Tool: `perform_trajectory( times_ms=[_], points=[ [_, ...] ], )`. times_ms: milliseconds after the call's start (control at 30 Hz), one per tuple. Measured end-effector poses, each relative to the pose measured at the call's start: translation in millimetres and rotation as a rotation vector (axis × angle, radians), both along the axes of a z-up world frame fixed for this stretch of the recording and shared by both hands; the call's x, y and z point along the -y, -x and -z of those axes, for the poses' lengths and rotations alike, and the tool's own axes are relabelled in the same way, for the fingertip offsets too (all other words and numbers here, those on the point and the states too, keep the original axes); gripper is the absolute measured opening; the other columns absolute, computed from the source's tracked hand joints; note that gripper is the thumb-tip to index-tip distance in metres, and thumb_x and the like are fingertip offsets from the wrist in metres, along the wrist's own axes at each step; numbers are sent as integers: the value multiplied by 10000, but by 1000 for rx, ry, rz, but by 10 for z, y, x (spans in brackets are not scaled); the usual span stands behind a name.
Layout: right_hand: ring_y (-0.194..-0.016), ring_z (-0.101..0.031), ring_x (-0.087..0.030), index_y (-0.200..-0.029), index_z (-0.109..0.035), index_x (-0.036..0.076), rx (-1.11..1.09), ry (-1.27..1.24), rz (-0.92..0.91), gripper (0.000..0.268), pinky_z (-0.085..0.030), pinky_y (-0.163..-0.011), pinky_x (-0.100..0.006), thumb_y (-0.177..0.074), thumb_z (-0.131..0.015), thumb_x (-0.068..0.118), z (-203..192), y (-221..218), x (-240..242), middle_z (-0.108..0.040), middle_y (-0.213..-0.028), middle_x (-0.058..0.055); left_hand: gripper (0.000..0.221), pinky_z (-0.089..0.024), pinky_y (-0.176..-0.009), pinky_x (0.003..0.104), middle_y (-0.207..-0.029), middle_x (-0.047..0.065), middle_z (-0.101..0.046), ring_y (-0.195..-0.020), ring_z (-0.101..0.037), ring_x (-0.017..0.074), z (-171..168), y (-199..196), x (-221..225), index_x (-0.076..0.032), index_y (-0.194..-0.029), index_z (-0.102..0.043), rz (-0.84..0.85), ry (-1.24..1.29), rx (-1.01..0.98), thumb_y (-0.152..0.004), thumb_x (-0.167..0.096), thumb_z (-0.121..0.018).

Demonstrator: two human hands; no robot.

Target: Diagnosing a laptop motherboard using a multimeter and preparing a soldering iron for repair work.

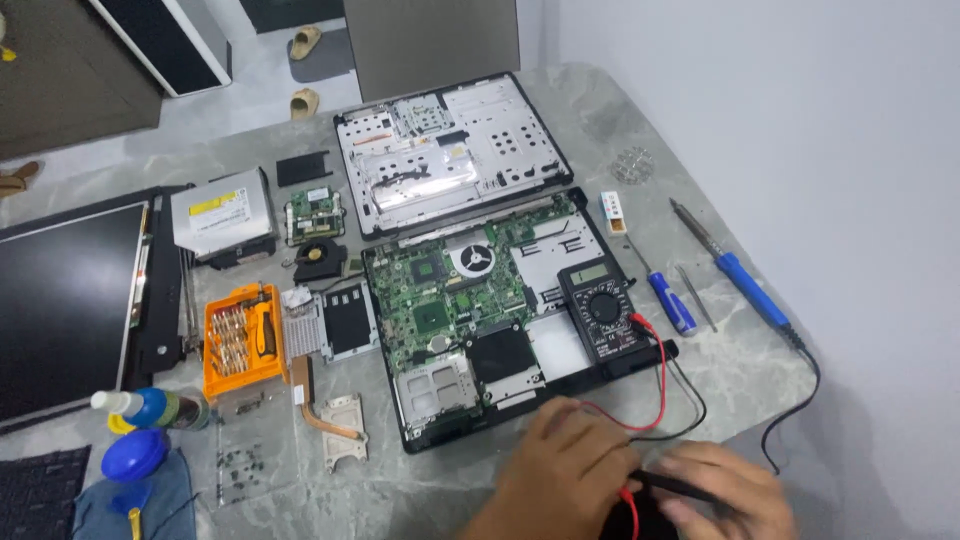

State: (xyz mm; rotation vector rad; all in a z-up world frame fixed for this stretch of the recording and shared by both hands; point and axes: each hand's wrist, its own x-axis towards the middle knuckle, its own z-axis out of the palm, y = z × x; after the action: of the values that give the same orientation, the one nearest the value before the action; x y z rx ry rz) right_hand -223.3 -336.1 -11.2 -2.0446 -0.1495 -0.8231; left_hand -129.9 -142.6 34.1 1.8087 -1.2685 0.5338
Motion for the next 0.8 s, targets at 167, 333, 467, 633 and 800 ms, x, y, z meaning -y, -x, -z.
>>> perform_trajectory(
  times_ms=[167, 333, 467, 633, 800],
  points=[
    [-774, -721, -145, -945, -738, 119, -187, 79, -287, 184, -551, -740, -215, -775, -695, 175, -215, -155, -213, -700, -899, -76, 110, -362, -793, 389, -952, 46, -582, -866, -541, 246, -103, -54, -248, -87, -906, -581, 21, -149, 65, -977, -117, -502],
    [-853, -678, -192, -948, -632, 104, -33, -82, -147, 131, -538, -827, -272, -887, -554, 190, -183, -363, -451, -672, -952, -110, 434, -468, -809, 329, -1116, 41, -469, -991, -501, 228, 311, -79, -609, -222, -1253, -581, -160, -12, -222, -843, -83, -549],
    [-792, -723, -379, -1036, -513, -21, -26, -524, -149, 126, -632, -697, -350, -957, -468, 66, -229, -581, -705, -586, -1052, -245, 217, -482, -799, 307, -919, 79, -603, -876, -604, 217, 60, -208, -892, -106, -1108, -616, -348, 351, -507, -924, -87, -502],
    [-850, -725, -380, -1038, -490, 12, -118, -645, -291, 161, -597, -718, -356, -964, -474, 154, -248, -891, -888, -587, -1105, -245, 253, -535, -746, 270, -922, 64, -594, -769, -686, 182, 252, -404, -1084, -63, -1067, -618, -509, 643, -949, -878, -227, -581],
    [-848, -722, -335, -1009, -484, 20, -175, -581, -381, 86, -607, -703, -332, -931, -488, 56, -442, -1255, -1049, -590, -1068, -217, 279, -569, -815, 272, -948, 59, -620, -860, -639, 185, -17, -797, -1363, -81, -1111, -547, -581, 439, -914, -855, -164, -618]
  ],
)
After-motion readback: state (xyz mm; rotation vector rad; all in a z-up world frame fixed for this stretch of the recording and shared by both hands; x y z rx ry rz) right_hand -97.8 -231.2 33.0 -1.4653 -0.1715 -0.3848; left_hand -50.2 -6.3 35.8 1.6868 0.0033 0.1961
